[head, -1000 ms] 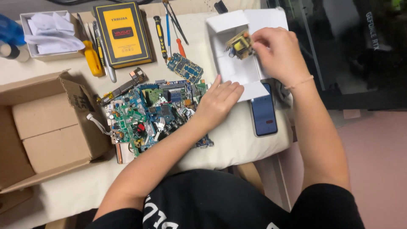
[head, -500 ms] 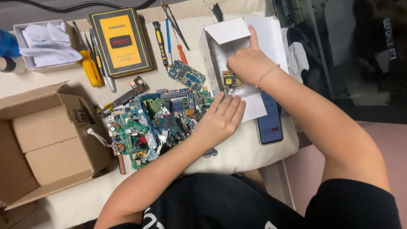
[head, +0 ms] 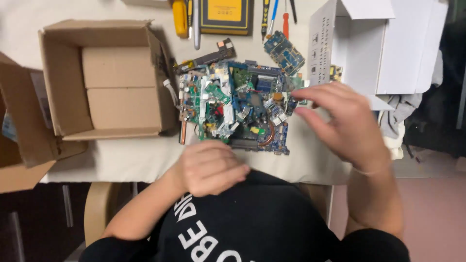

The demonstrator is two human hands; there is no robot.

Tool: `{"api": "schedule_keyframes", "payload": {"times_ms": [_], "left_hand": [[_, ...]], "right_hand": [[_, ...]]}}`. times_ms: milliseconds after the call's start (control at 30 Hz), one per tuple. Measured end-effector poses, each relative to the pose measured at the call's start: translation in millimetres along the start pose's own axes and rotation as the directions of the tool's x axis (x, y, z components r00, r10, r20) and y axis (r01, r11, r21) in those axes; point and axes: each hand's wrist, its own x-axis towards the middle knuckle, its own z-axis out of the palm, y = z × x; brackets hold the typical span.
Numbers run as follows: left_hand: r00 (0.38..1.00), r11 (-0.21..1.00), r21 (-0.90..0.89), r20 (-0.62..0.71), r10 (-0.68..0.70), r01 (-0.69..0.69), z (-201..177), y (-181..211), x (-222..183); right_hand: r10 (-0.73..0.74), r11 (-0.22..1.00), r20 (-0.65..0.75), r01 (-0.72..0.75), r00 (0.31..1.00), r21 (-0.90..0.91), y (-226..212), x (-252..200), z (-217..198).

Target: Sorting and inspecting various electronic circuit boards and motherboards, placing them into cardboard boxes on a workbench.

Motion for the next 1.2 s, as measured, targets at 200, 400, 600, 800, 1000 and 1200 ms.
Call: {"api": "schedule_keyframes", "payload": {"times_ms": [200, 400, 600, 800, 1000, 1200], "left_hand": [[0.950, 0.894, 0.322, -0.123, -0.286, 0.310, -41, 28, -86], [0.938, 0.880, 0.331, -0.182, -0.294, 0.340, -48, 36, -111], [0.899, 0.854, 0.294, -0.231, -0.372, 0.429, -47, 15, -101], [0.881, 0.851, 0.250, -0.242, -0.406, 0.461, -39, -3, -89], [0.613, 0.655, -0.136, -0.253, -0.749, 0.744, -40, -20, -69], [0.335, 0.328, -0.673, -0.126, -0.934, 0.662, -43, -50, -49]], "right_hand": [[0.119, 0.990, -0.047, -0.122, 0.992, -0.066, 4, -4, 105], [-0.121, 0.938, -0.286, 0.015, 0.951, -0.346, 11, -12, 129], [-0.153, 0.948, -0.583, -0.048, 0.798, -0.315, 24, 8, 137], [0.072, 0.997, -0.678, -0.061, 0.732, 0.041, 40, 36, 123], [0.693, 0.487, -0.388, 0.004, 0.607, 0.874, 33, 36, 124], [0.698, 0.288, -0.192, -0.025, 0.689, 0.957, -2, 38, 121]]}}
